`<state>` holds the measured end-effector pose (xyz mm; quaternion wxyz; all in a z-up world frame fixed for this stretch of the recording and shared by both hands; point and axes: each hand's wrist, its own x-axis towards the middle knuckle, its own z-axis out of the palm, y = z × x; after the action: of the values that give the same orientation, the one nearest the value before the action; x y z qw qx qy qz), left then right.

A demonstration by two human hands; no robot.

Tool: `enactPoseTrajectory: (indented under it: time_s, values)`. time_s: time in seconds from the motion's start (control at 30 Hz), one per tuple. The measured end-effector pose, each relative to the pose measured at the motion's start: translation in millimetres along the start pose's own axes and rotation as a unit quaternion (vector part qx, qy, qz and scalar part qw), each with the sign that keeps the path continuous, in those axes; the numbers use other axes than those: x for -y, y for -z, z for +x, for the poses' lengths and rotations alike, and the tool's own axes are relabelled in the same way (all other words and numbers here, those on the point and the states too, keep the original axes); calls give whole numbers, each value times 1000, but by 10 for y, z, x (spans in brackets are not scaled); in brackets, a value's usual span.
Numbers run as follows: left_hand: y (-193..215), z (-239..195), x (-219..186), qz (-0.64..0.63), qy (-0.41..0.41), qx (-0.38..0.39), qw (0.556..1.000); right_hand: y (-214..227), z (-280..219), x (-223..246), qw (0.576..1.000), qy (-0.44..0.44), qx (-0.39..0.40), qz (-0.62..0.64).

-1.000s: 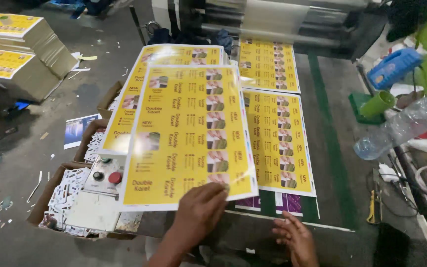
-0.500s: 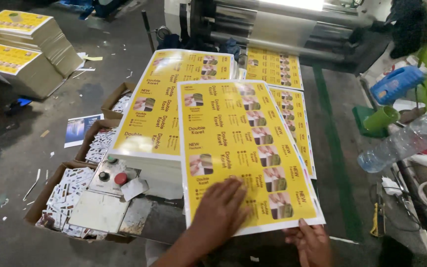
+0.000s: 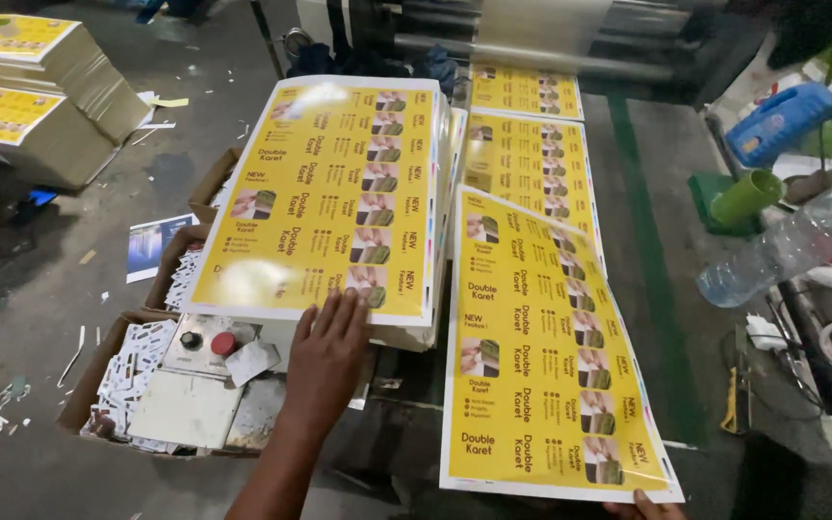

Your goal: Inspecting and sorting stacks of printed yellow sheets on a workbench.

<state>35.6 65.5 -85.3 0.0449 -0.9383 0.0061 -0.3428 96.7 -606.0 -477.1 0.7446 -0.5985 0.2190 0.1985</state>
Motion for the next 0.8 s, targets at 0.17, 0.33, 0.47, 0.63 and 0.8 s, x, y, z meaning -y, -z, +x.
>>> enactPoseTrajectory:
  time_s: [0.17, 0.33, 0.47, 0.63, 0.8]
  values:
    - [602, 328, -45, -39, 31, 7, 999, -244, -718, -40, 999, -39, -32, 0]
    - [944, 464, -232, -47, 55, -67, 995, -872, -1314, 237, 996, -32, -84, -25]
    - [952, 413, -408, -94, 86, -70, 989, -1629, -1815, 734, 991, -29, -127, -31]
    - [897, 374, -520, -118, 103, -67, 985, -2033, -1828, 962, 992, -25, -120, -37]
    - [861, 331, -584, -147, 109, -58, 981, -2018, -1209, 880, 994, 97, -36, 37]
